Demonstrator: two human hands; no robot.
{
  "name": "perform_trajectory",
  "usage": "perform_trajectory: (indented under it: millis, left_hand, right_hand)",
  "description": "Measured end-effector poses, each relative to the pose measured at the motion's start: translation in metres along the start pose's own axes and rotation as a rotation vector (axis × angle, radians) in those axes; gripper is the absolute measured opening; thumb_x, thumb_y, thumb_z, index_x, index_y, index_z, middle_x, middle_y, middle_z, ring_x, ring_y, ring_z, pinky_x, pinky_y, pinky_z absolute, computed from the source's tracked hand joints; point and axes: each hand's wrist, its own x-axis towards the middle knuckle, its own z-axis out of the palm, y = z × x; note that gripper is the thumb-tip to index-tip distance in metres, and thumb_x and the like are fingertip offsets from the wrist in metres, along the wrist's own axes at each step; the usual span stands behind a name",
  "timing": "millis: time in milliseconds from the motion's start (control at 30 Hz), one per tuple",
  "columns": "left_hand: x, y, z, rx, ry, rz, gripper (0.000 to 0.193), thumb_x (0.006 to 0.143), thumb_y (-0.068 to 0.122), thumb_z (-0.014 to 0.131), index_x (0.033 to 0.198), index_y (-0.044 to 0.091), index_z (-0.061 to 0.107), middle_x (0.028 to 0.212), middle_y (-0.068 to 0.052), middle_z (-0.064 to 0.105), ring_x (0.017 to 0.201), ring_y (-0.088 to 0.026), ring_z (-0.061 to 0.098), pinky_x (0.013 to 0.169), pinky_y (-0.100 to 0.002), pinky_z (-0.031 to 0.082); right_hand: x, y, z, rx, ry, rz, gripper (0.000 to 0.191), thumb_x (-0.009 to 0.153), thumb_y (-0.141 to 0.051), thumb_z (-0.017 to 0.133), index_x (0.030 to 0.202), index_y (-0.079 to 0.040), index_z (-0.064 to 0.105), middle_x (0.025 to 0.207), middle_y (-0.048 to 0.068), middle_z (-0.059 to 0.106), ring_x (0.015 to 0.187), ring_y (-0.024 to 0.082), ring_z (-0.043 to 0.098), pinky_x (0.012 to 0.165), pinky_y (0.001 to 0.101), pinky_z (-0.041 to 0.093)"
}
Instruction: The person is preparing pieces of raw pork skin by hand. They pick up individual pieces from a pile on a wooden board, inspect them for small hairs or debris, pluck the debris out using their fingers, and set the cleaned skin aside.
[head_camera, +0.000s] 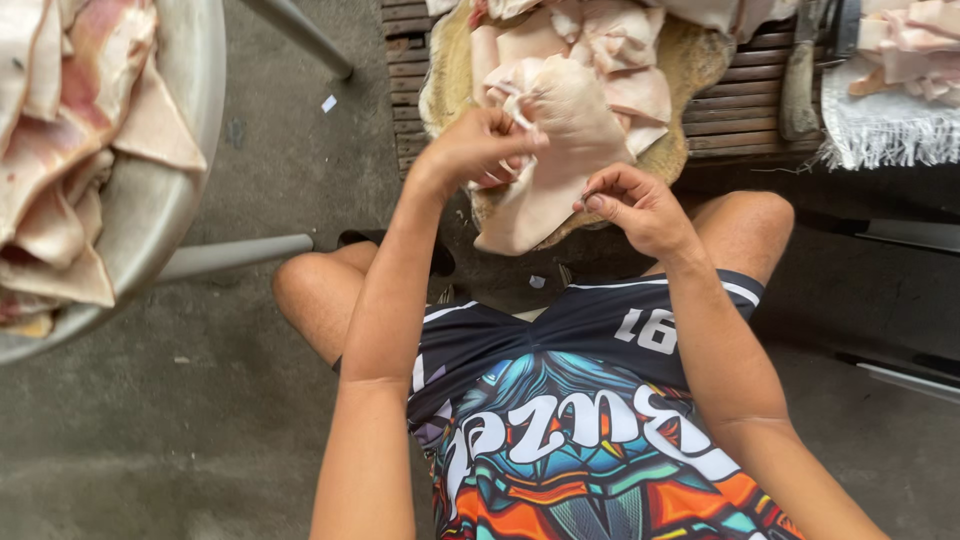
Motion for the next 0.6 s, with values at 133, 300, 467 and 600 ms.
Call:
perform_trajectory:
  millis: [133,300,467,600]
  left_hand:
    - [0.009,0.005,0.033,0.469,0.268,0.150,0.065,0.079,0.030,0.086,0.129,-0.001,0.057,0.101,-0.016,0.073,0.091,-0.021,0.068,0.082,-0.033,0.053]
    - [0.003,-0.011,0.040,-0.322,0.046,0.188,0.053,0.089,0.012,0.074,0.139,0.000,0.058,0.109,-0.014,0.075,0.089,-0.018,0.068,0.075,-0.030,0.056]
    - [-0.028,-0.036,0.083,-0.860,0.133,0.341,0.048,0.097,0.003,0.069,0.143,-0.001,0.055,0.120,-0.011,0.072,0.106,-0.015,0.069,0.091,-0.027,0.058]
    - [-0.046,-0.075,0.075,-0.880,0.198,0.355,0.046,0.102,0.003,0.068,0.146,-0.002,0.054,0.133,-0.013,0.066,0.115,-0.017,0.066,0.098,-0.029,0.057]
  right_hand:
    - [-0.010,0.008,-0.003,0.092,0.033,-0.021,0.012,0.100,-0.005,0.067,0.112,-0.003,0.065,0.108,0.004,0.070,0.105,0.016,0.071,0.098,0.0324,0.057]
    - [-0.015,0.014,-0.008,0.152,0.017,-0.030,0.008,0.102,-0.004,0.067,0.110,-0.003,0.066,0.105,0.007,0.071,0.104,0.020,0.072,0.098,0.0344,0.057]
    - [-0.024,-0.014,-0.012,0.341,-0.133,-0.217,0.010,0.103,-0.002,0.067,0.113,-0.005,0.068,0.101,0.008,0.072,0.107,0.022,0.072,0.107,0.0383,0.056]
    - [-0.019,-0.036,-0.007,0.087,-0.043,-0.104,0.008,0.101,-0.004,0.066,0.109,-0.004,0.067,0.103,0.007,0.073,0.103,0.018,0.070,0.099,0.0327,0.056]
